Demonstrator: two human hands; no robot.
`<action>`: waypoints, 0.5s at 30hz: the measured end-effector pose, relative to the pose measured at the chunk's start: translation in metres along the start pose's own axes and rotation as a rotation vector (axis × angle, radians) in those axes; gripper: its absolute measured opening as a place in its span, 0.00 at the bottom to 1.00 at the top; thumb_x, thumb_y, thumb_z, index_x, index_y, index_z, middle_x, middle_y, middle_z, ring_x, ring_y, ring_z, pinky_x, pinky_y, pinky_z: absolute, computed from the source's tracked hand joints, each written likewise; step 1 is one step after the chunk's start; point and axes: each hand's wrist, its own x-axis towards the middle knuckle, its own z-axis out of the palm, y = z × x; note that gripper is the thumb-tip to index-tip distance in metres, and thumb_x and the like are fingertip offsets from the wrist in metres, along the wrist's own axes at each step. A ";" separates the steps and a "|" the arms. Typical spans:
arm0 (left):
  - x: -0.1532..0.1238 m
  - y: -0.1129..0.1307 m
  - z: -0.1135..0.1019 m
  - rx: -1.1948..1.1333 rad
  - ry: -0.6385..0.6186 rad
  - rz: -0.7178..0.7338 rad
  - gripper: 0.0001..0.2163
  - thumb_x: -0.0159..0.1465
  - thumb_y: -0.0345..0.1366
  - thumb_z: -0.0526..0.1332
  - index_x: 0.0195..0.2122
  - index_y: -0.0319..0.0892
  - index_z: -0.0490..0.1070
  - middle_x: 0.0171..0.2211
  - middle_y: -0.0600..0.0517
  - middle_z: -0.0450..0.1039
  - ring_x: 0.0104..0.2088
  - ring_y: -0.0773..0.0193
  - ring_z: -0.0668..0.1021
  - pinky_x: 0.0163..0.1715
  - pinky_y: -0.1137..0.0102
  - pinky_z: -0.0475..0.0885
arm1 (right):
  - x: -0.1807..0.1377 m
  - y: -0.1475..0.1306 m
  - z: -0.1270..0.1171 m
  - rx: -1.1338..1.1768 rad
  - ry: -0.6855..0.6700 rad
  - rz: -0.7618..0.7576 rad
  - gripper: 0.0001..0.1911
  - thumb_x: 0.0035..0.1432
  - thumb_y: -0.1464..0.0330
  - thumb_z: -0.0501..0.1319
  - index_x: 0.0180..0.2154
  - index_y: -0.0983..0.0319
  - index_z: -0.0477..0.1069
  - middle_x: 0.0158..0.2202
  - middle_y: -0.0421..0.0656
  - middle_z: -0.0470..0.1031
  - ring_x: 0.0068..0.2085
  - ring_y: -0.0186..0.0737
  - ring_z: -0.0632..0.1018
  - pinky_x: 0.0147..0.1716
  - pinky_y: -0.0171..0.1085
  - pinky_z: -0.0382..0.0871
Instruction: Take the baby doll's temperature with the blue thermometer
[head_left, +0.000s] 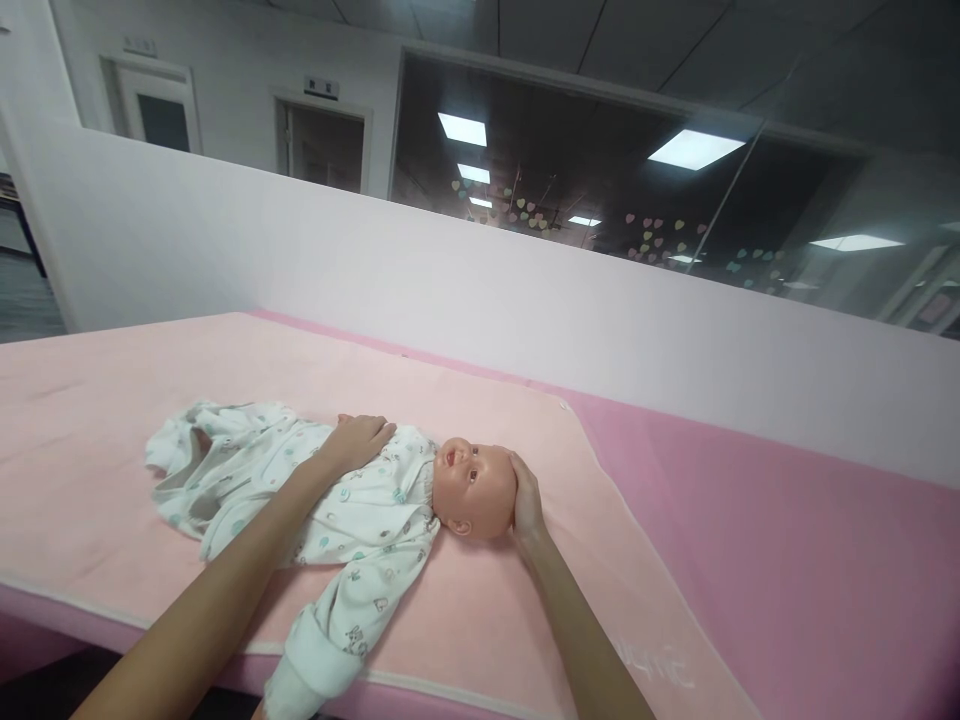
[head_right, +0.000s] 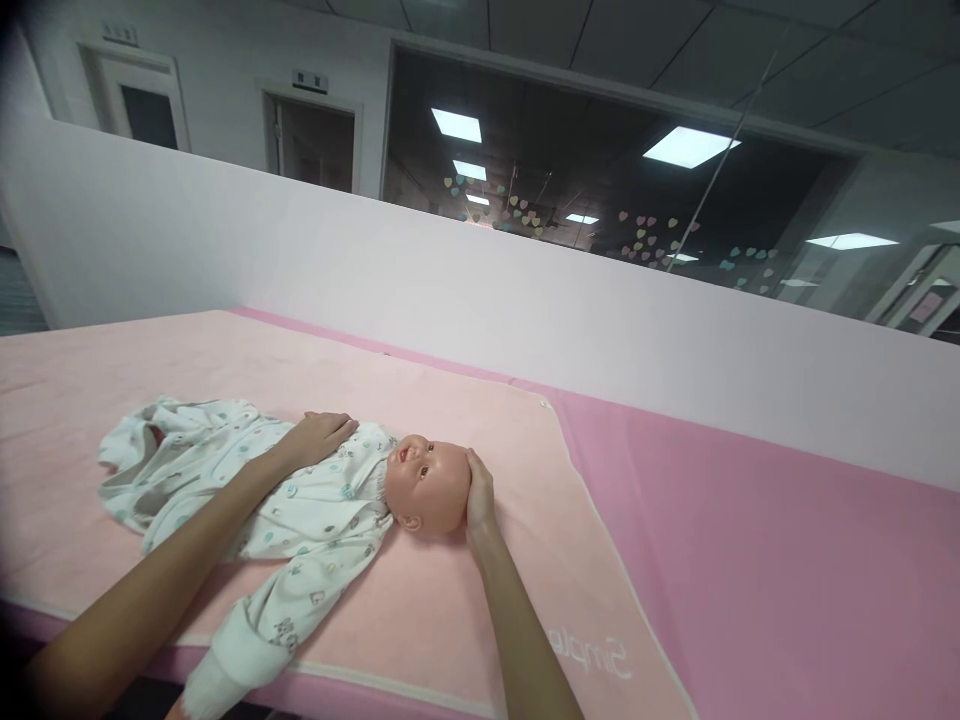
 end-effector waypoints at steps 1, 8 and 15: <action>0.000 0.000 0.000 -0.010 0.002 -0.011 0.18 0.63 0.42 0.41 0.27 0.42 0.66 0.31 0.45 0.75 0.38 0.52 0.74 0.41 0.60 0.60 | -0.001 0.000 -0.001 0.038 -0.029 0.082 0.17 0.50 0.55 0.56 0.31 0.61 0.75 0.35 0.42 0.79 0.40 0.45 0.77 0.39 0.38 0.70; 0.002 -0.002 0.001 0.004 -0.006 -0.008 0.19 0.64 0.43 0.40 0.26 0.42 0.65 0.33 0.45 0.75 0.39 0.53 0.74 0.41 0.62 0.60 | 0.000 0.010 -0.009 0.171 -0.071 0.336 0.20 0.51 0.55 0.54 0.34 0.61 0.75 0.35 0.44 0.79 0.38 0.46 0.78 0.36 0.40 0.71; 0.002 -0.003 0.001 0.021 -0.020 -0.006 0.18 0.64 0.42 0.40 0.28 0.42 0.66 0.34 0.45 0.75 0.39 0.53 0.74 0.39 0.62 0.61 | 0.009 0.010 -0.019 -0.058 0.457 -0.077 0.24 0.49 0.59 0.58 0.50 0.56 0.64 0.49 0.39 0.71 0.50 0.40 0.71 0.46 0.36 0.64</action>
